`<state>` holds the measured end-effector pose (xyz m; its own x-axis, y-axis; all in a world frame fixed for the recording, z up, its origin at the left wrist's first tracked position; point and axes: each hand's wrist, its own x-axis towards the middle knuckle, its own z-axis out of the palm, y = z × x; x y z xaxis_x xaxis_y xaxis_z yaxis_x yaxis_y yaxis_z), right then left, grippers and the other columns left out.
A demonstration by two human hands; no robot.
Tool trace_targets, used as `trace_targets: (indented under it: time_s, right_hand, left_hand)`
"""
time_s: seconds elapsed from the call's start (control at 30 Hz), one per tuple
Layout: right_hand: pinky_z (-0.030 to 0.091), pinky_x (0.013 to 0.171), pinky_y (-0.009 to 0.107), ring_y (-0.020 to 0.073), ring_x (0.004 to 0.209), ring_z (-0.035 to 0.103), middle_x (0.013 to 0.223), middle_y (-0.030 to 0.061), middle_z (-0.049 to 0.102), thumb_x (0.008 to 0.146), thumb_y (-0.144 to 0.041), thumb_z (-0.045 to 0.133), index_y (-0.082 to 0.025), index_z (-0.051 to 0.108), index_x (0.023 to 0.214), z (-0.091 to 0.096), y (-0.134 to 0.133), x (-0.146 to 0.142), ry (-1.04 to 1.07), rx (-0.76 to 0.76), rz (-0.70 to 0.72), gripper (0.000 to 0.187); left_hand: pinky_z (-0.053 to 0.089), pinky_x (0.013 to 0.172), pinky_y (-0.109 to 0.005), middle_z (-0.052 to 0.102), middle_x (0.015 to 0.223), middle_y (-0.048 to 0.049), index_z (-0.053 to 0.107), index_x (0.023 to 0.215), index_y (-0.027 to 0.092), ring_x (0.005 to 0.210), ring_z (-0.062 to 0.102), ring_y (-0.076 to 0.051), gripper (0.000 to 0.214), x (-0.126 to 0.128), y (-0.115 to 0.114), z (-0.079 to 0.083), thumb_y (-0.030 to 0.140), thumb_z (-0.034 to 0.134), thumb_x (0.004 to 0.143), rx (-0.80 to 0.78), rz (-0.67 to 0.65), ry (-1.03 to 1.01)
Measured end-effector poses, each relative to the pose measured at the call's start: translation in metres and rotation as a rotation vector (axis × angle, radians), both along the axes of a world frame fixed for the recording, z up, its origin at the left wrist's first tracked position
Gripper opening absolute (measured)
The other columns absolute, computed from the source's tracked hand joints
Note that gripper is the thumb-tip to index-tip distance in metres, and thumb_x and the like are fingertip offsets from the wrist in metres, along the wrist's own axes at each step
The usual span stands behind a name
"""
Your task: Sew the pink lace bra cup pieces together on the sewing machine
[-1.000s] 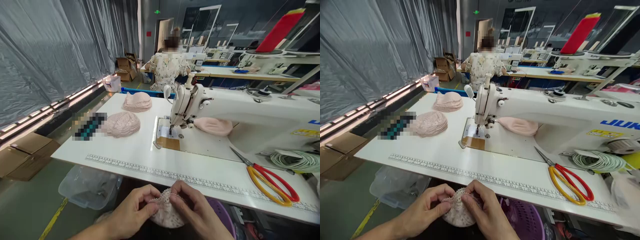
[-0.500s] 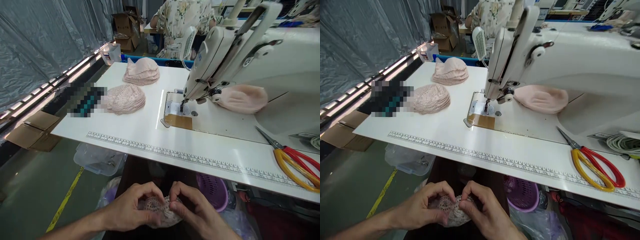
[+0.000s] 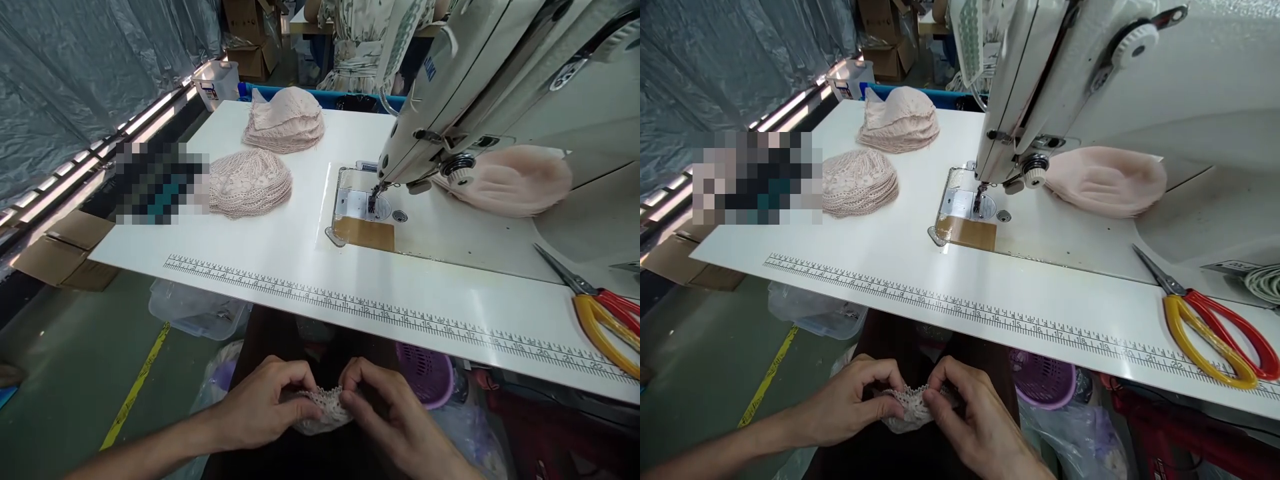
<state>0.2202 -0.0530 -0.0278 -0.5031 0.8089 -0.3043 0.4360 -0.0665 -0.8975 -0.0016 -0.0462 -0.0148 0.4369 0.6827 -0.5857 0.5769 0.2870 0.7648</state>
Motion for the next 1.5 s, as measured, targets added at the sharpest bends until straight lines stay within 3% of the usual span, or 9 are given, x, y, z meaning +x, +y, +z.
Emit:
trace_targets:
  time_s: [0.33, 0.43, 0.53, 0.7, 0.93, 1.07, 1.2, 1.33, 1.5]
  right_hand:
    - [0.036, 0.057, 0.023, 0.0125, 0.062, 0.049, 0.069, -0.0020, 0.054, 0.091, -0.030, 0.049, -0.021, 0.050, 0.074, -0.005, -0.002, -0.003, 0.031, 0.005, -0.033, 0.019]
    - [0.036, 0.056, 0.023, 0.0119, 0.062, 0.049, 0.070, -0.0024, 0.055, 0.091, -0.028, 0.050, -0.021, 0.049, 0.075, -0.006, -0.003, -0.003, 0.050, -0.006, -0.035, 0.018]
    - [0.037, 0.058, 0.023, 0.0121, 0.064, 0.051, 0.072, -0.0021, 0.056, 0.091, -0.027, 0.050, -0.021, 0.048, 0.075, -0.005, -0.003, -0.002, 0.067, -0.005, -0.040, 0.017]
    - [0.038, 0.059, 0.024, 0.0129, 0.066, 0.051, 0.073, -0.0017, 0.056, 0.090, -0.028, 0.050, -0.021, 0.049, 0.075, -0.005, -0.003, 0.000, 0.056, 0.004, -0.043, 0.017]
    - [0.037, 0.058, 0.023, 0.0123, 0.064, 0.050, 0.071, -0.0023, 0.055, 0.090, -0.027, 0.052, -0.021, 0.049, 0.075, -0.006, -0.005, -0.001, 0.051, 0.034, -0.034, 0.016]
    - [0.036, 0.056, 0.023, 0.0115, 0.062, 0.049, 0.069, -0.0030, 0.054, 0.089, -0.027, 0.053, -0.021, 0.050, 0.075, -0.007, -0.005, -0.002, 0.050, 0.042, -0.037, 0.016]
    - [0.037, 0.056, 0.021, 0.0116, 0.063, 0.049, 0.070, -0.0042, 0.054, 0.086, -0.031, 0.061, -0.022, 0.054, 0.086, -0.007, -0.003, 0.002, 0.119, -0.090, -0.072, 0.012]
    - [0.040, 0.061, 0.022, 0.0136, 0.070, 0.052, 0.076, -0.0040, 0.057, 0.070, -0.037, 0.079, -0.023, 0.059, 0.095, -0.008, -0.006, 0.007, 0.149, -0.244, -0.036, 0.035]
    - [0.039, 0.064, 0.023, 0.0140, 0.073, 0.051, 0.078, -0.0034, 0.058, 0.074, -0.028, 0.075, -0.022, 0.063, 0.087, -0.006, -0.008, 0.006, 0.081, -0.222, -0.031, 0.019]
  left_hand:
    - [0.037, 0.067, -0.024, 0.063, 0.072, 0.0016, 0.060, 0.077, 0.018, 0.067, 0.051, -0.013, 0.018, 0.003, -0.005, -0.004, 0.035, 0.064, 0.080, -0.025, 0.102, -0.043]
    - [0.040, 0.069, -0.025, 0.065, 0.067, 0.0034, 0.061, 0.098, 0.020, 0.062, 0.053, -0.012, 0.021, 0.004, -0.005, -0.003, 0.034, 0.063, 0.082, -0.094, 0.126, -0.144]
    - [0.043, 0.080, -0.030, 0.072, 0.081, 0.0006, 0.061, 0.114, 0.025, 0.077, 0.062, -0.017, 0.034, 0.004, -0.003, -0.002, 0.033, 0.064, 0.081, -0.156, 0.127, -0.164]
    - [0.045, 0.079, -0.028, 0.073, 0.086, -0.0010, 0.072, 0.101, 0.025, 0.083, 0.064, -0.019, 0.022, 0.003, -0.003, -0.002, 0.030, 0.064, 0.081, -0.133, 0.113, -0.122]
    - [0.046, 0.077, -0.025, 0.073, 0.091, -0.0009, 0.073, 0.098, 0.024, 0.086, 0.063, -0.018, 0.023, 0.008, -0.002, 0.001, 0.031, 0.068, 0.077, -0.112, 0.097, -0.167]
    - [0.046, 0.068, -0.023, 0.072, 0.080, -0.0002, 0.074, 0.090, 0.020, 0.075, 0.063, -0.017, 0.023, 0.016, -0.002, -0.003, 0.034, 0.073, 0.071, -0.120, 0.131, -0.142]
    - [0.043, 0.061, -0.020, 0.068, 0.070, 0.0006, 0.074, 0.081, 0.017, 0.065, 0.059, -0.013, 0.015, 0.019, -0.002, -0.007, 0.029, 0.068, 0.075, -0.112, 0.134, -0.202]
    - [0.040, 0.060, -0.020, 0.065, 0.071, 0.0017, 0.069, 0.082, 0.016, 0.066, 0.055, -0.011, 0.013, 0.012, -0.003, -0.006, 0.026, 0.067, 0.075, -0.179, 0.118, -0.206]
    - [0.036, 0.058, -0.019, 0.058, 0.066, 0.0038, 0.062, 0.078, 0.016, 0.062, 0.049, -0.010, 0.008, 0.006, -0.004, -0.002, 0.023, 0.062, 0.077, -0.191, 0.073, -0.158]
